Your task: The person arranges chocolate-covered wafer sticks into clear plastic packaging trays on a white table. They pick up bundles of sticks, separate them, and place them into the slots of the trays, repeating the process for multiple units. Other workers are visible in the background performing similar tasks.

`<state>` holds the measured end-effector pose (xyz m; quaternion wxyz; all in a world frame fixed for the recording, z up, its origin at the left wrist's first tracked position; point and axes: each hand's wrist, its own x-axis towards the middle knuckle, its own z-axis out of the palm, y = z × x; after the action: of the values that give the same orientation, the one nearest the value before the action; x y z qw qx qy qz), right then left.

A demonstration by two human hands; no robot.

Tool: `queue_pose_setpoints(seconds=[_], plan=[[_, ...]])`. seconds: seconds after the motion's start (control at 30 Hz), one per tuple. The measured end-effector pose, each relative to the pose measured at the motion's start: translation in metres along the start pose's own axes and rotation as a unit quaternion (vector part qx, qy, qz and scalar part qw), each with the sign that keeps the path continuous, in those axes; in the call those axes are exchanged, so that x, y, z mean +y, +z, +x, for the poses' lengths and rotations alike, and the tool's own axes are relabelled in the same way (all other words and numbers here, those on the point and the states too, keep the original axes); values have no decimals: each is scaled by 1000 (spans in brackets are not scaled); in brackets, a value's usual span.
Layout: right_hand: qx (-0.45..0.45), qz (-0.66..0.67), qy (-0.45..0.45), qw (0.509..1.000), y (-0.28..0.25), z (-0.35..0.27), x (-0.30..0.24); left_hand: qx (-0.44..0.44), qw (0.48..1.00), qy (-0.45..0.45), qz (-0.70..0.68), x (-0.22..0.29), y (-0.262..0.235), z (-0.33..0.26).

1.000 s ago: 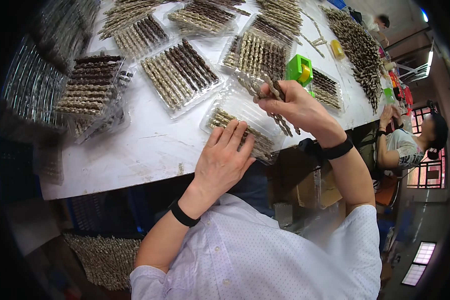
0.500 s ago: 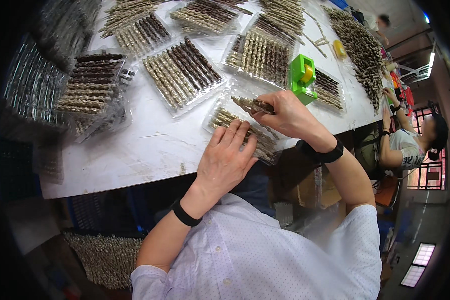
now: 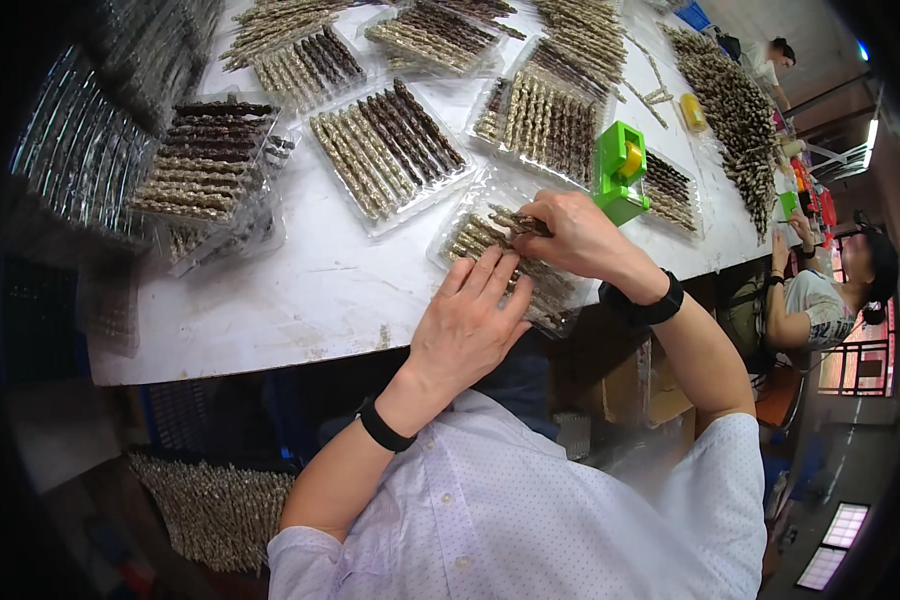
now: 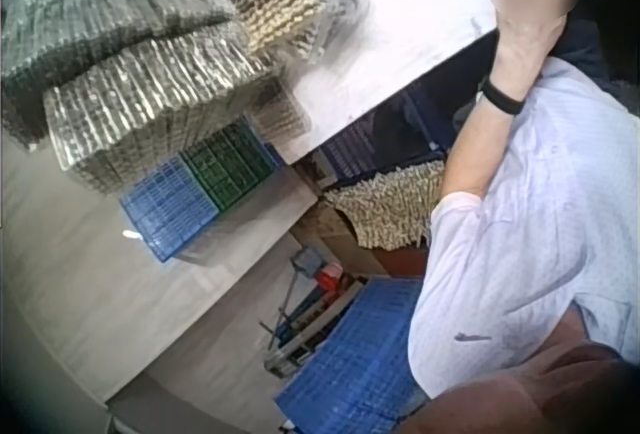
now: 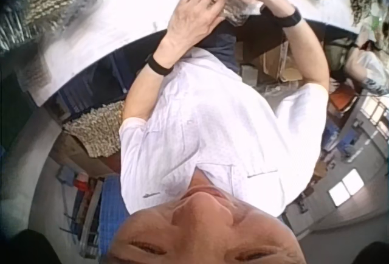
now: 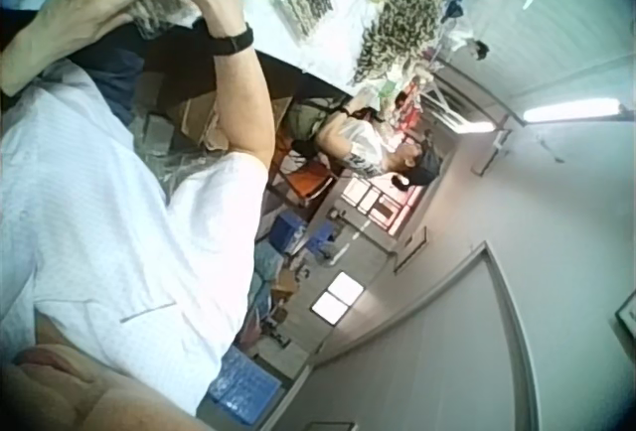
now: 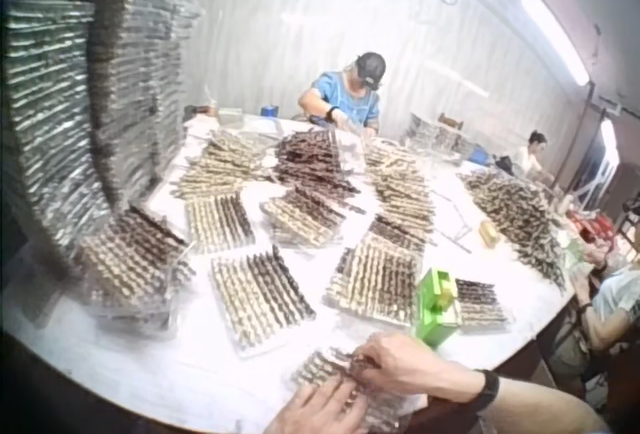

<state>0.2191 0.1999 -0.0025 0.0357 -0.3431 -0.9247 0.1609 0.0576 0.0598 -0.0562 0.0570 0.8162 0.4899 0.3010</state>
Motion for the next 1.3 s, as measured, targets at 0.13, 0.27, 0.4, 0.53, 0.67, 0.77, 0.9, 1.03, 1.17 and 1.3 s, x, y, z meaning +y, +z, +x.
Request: queue_pose_setpoints(seconds=[0.13, 0.27, 0.4, 0.53, 0.67, 0.77, 0.9, 1.03, 1.17, 1.3], plan=[[-16, 49, 43, 998, -21, -1, -7, 0, 1000, 6, 9, -1, -1, -1], [-30, 85, 83, 992, -37, -2, -19, 27, 999, 25, 7, -1, -5, -1], [-41, 136, 87, 986, -45, -3, -31, 106, 991, 80, 14, -6, 4, -12], [-71, 159, 78, 982, -41, 1, -43, 139, 987, 79, 1, -6, 5, -11], [-67, 130, 43, 988, -27, 0, -38, 149, 986, 80, 0, -6, 6, -9], [-72, 143, 64, 985, -27, -1, -38, 151, 985, 79, -3, -6, 5, -8], [-59, 199, 109, 972, -38, 1, -45, 156, 985, 78, -3, -6, 7, -8], [-112, 109, 76, 985, -25, 0, -41, 158, 984, 78, -4, -6, 3, -7], [-105, 173, 52, 978, -10, -2, -39, 155, 984, 84, 7, -6, 5, -5], [-123, 112, 53, 985, -1, 3, -38, 131, 989, 66, -12, -6, 8, -9]])
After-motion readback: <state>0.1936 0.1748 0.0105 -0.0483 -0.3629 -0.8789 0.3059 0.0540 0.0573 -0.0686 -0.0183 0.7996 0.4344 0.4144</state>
